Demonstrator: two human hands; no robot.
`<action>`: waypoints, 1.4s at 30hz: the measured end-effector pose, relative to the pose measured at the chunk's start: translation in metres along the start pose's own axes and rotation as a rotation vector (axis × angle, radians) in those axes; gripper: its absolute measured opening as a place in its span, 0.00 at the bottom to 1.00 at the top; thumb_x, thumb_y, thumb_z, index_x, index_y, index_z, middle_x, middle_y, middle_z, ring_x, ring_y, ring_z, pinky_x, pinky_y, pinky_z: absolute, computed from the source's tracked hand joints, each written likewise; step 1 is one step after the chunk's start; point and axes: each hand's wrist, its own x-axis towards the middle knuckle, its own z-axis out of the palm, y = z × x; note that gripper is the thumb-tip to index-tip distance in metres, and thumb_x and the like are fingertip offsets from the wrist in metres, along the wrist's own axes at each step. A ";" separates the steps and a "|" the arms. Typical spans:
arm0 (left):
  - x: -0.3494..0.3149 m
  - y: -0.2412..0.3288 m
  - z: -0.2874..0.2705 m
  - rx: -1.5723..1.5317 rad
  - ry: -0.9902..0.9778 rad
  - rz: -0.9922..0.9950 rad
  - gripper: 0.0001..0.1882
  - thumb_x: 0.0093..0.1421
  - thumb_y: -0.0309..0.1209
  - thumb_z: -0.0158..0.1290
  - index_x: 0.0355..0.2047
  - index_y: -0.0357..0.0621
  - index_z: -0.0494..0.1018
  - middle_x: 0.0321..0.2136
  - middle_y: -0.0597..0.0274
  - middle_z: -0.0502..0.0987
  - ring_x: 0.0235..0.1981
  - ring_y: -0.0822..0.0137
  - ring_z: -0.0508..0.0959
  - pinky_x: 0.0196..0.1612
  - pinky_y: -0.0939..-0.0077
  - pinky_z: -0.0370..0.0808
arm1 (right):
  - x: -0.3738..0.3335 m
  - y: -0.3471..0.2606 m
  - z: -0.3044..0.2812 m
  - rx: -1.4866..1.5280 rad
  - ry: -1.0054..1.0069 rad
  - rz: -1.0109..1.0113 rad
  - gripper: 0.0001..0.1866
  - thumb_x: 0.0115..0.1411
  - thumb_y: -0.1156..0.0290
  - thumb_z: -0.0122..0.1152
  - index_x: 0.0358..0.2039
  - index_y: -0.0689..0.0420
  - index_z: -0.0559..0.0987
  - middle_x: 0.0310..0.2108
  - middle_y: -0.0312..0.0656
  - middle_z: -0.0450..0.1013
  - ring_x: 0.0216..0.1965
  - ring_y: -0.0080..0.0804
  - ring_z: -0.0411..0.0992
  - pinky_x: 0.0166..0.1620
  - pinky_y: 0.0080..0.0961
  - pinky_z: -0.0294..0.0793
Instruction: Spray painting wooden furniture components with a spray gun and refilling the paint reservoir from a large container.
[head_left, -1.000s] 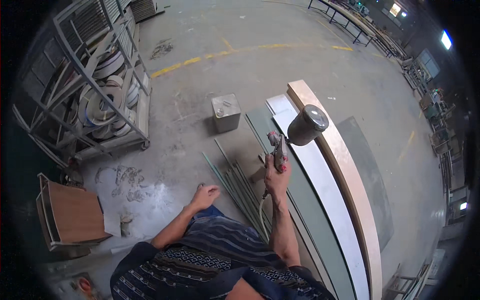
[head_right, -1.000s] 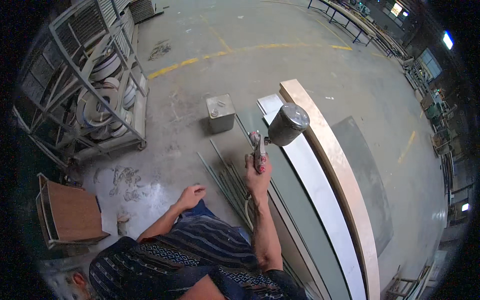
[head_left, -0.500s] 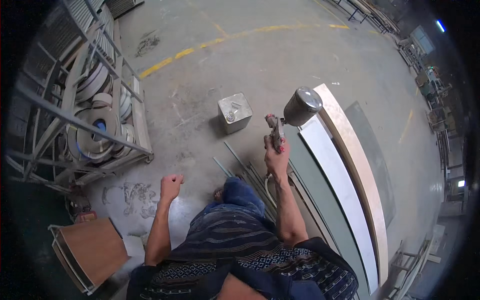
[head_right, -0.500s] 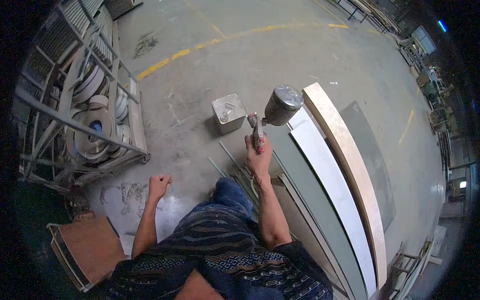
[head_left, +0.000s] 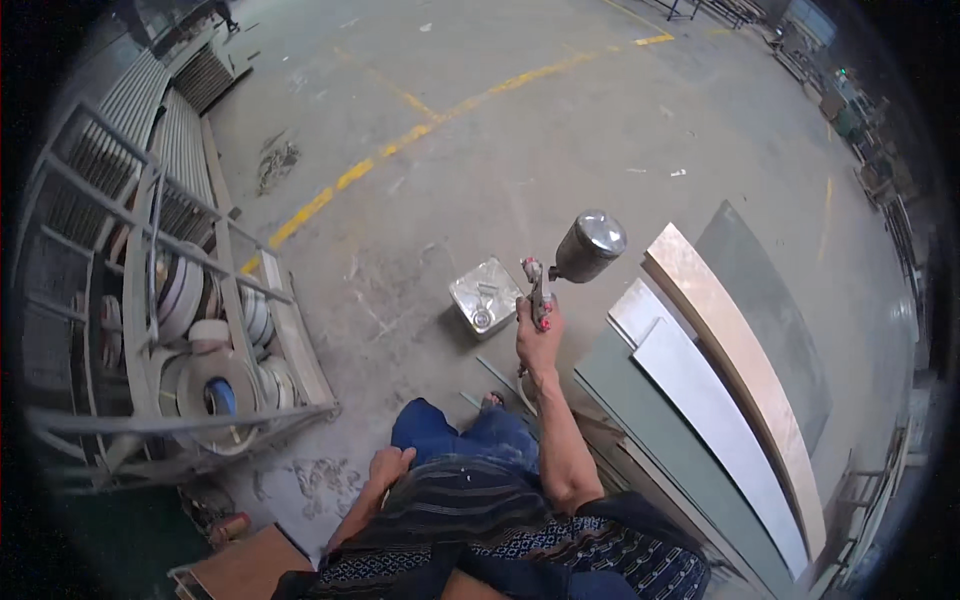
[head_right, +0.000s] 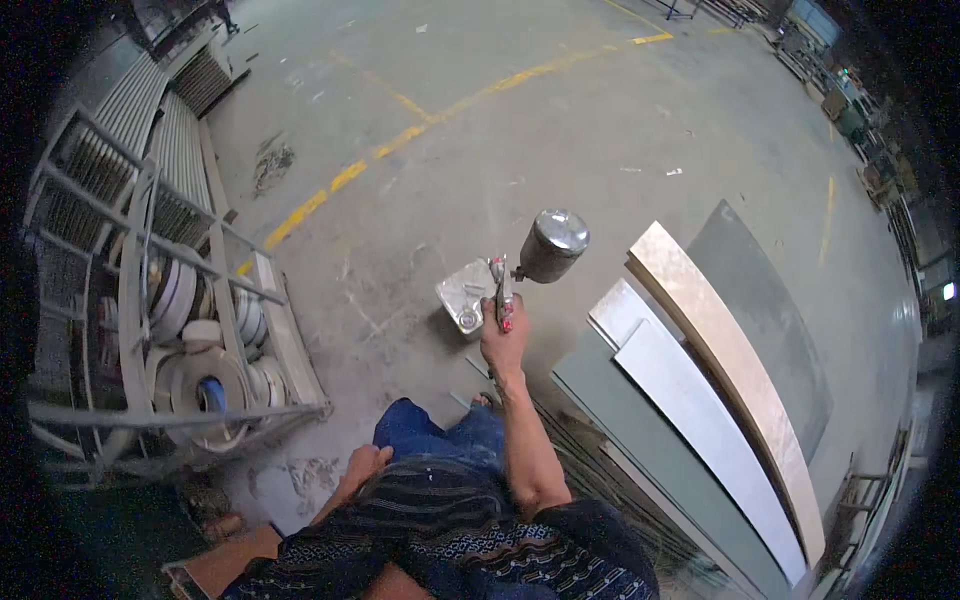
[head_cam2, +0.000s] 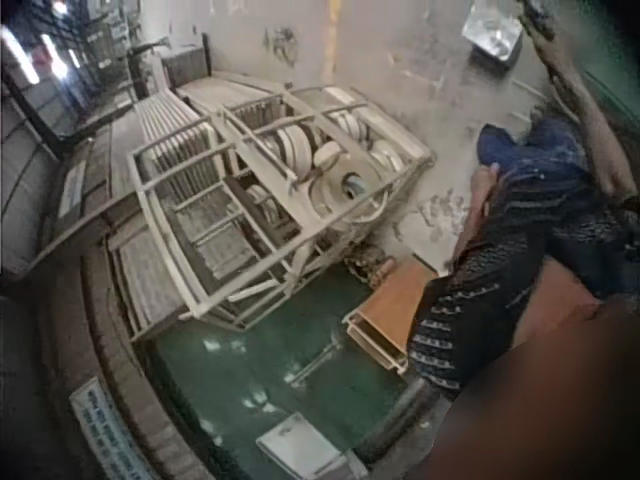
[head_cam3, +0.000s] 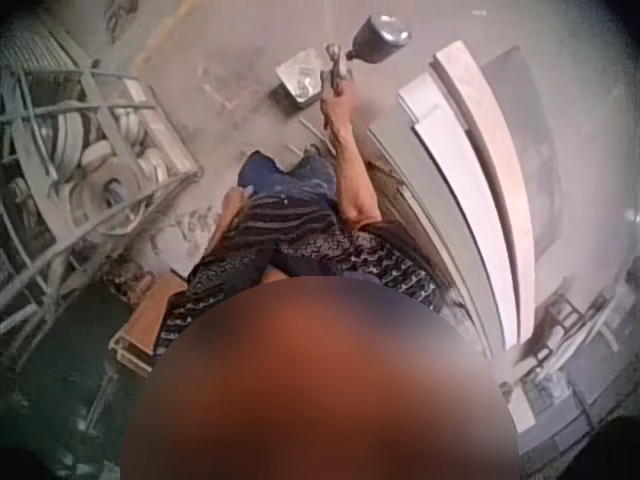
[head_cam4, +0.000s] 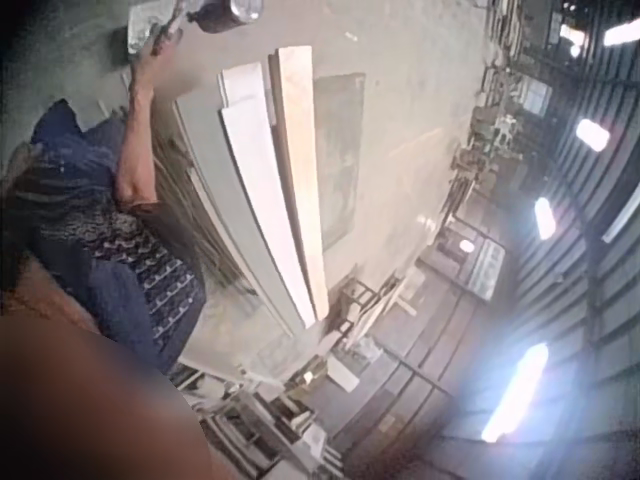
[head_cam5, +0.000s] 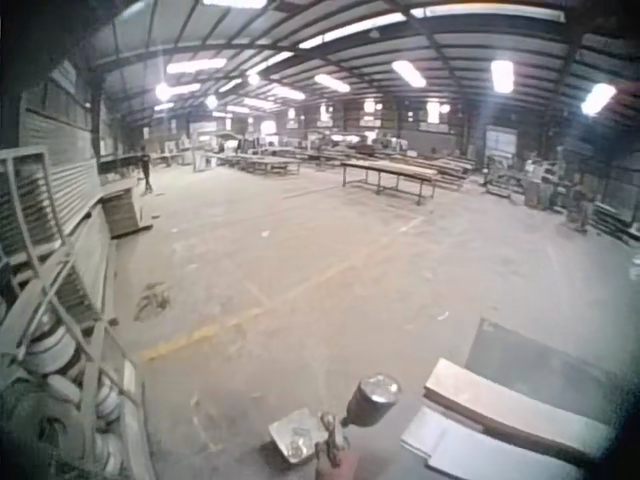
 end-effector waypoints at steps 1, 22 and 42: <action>0.010 -0.002 -0.019 0.020 0.028 -0.025 0.30 0.58 0.53 0.39 0.28 0.36 0.76 0.29 0.41 0.76 0.35 0.42 0.75 0.40 0.55 0.69 | 0.010 -0.001 0.013 -0.018 0.035 0.043 0.09 0.56 0.72 0.57 0.25 0.60 0.67 0.18 0.33 0.62 0.22 0.20 0.58 0.27 0.22 0.60; 0.657 0.044 -0.023 -0.090 0.164 1.208 0.19 0.47 0.31 0.57 0.40 0.41 0.70 0.36 0.48 0.71 0.38 0.48 0.71 0.40 0.58 0.70 | 0.108 0.453 0.209 -0.289 0.476 0.101 0.09 0.53 0.72 0.60 0.27 0.61 0.69 0.19 0.40 0.68 0.21 0.27 0.65 0.29 0.25 0.67; 0.746 0.048 0.151 0.462 0.325 1.341 0.14 0.48 0.29 0.52 0.33 0.33 0.67 0.31 0.41 0.68 0.35 0.45 0.70 0.40 0.59 0.69 | -0.028 0.692 0.175 -0.155 0.472 -0.117 0.10 0.54 0.68 0.59 0.26 0.60 0.70 0.17 0.41 0.66 0.20 0.28 0.63 0.27 0.28 0.65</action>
